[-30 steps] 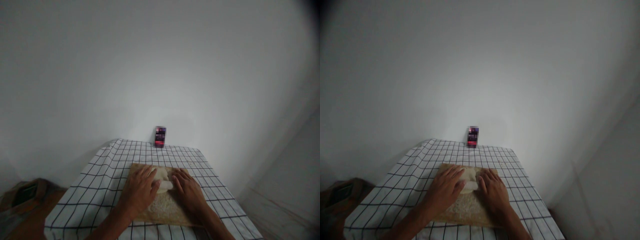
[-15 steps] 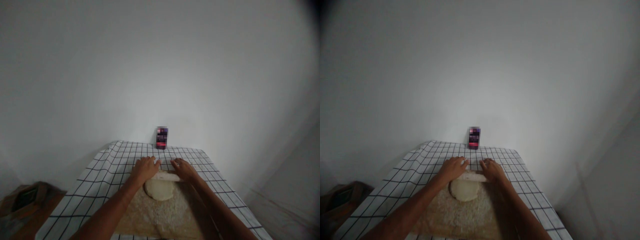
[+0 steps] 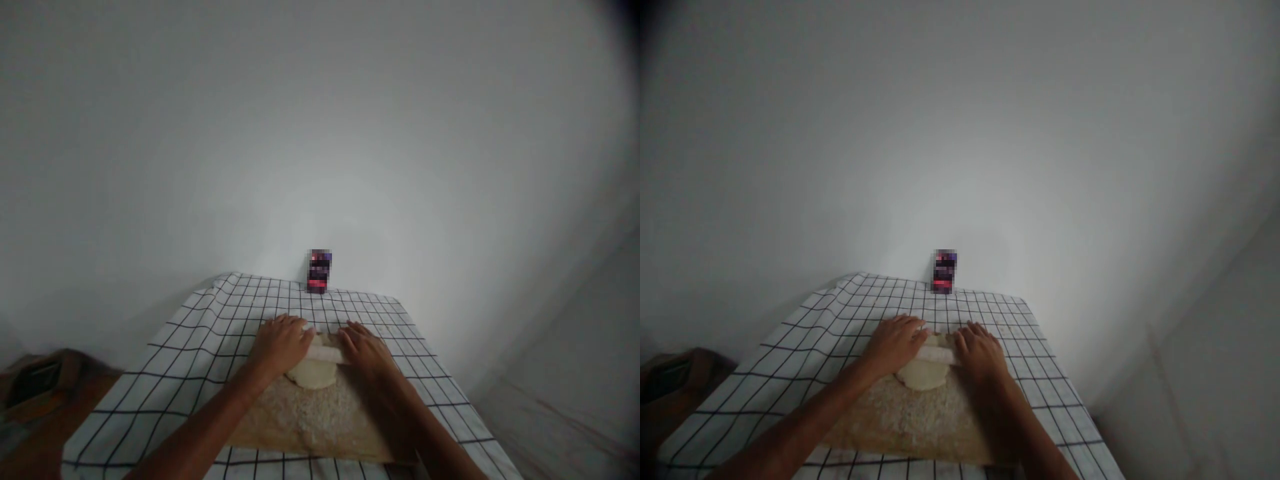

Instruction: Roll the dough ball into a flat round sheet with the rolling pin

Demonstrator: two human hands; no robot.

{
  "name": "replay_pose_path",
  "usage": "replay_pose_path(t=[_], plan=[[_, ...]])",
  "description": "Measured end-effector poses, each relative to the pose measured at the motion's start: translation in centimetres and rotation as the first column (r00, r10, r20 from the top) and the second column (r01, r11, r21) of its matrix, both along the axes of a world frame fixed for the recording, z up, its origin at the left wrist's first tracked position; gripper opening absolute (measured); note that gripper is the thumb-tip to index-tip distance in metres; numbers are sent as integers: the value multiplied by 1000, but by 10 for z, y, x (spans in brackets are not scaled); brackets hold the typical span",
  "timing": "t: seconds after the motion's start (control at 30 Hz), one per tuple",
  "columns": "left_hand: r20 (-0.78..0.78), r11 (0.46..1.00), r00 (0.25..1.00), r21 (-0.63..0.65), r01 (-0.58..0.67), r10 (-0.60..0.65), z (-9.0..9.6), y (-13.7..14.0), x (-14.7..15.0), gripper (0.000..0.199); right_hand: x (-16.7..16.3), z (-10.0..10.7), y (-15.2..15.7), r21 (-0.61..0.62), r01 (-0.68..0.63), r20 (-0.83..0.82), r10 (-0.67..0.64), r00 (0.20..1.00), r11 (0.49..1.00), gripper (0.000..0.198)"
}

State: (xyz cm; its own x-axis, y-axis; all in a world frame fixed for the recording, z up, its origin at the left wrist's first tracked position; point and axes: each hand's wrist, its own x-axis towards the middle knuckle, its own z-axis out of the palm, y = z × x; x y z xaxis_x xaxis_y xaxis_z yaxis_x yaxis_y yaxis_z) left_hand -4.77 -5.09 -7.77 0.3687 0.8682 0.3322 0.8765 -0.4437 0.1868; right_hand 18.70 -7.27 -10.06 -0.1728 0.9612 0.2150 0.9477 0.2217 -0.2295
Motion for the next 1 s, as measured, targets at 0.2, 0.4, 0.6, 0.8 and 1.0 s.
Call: replay_pose_path(t=[0.2, 0.4, 0.6, 0.8, 1.0], plan=[[13, 962, 988, 232, 144, -152, -17, -42, -13, 41, -8, -4, -55, 88, -19, -87, 27, 996, 996, 53], [-6, 993, 997, 87, 74, -74, -8, -17, -9, 44, -7, 6, -26, 38, 24, -64, -21, 998, 999, 52], [-13, 989, 998, -135, -62, 61, 4, 35, 4, 49, -2, 17, 39, -110, 47, -86, -57, 995, 993, 54], [-23, 974, 987, -163, -159, 157, 5, 57, 8, 56, -2, 18, 75, -126, 76, -39, -81, 996, 989, 56], [-36, 984, 996, -153, -88, 83, 2, 50, 6, 42, -2, 18, 60, -137, 54, 23, -51, 998, 989, 50]])
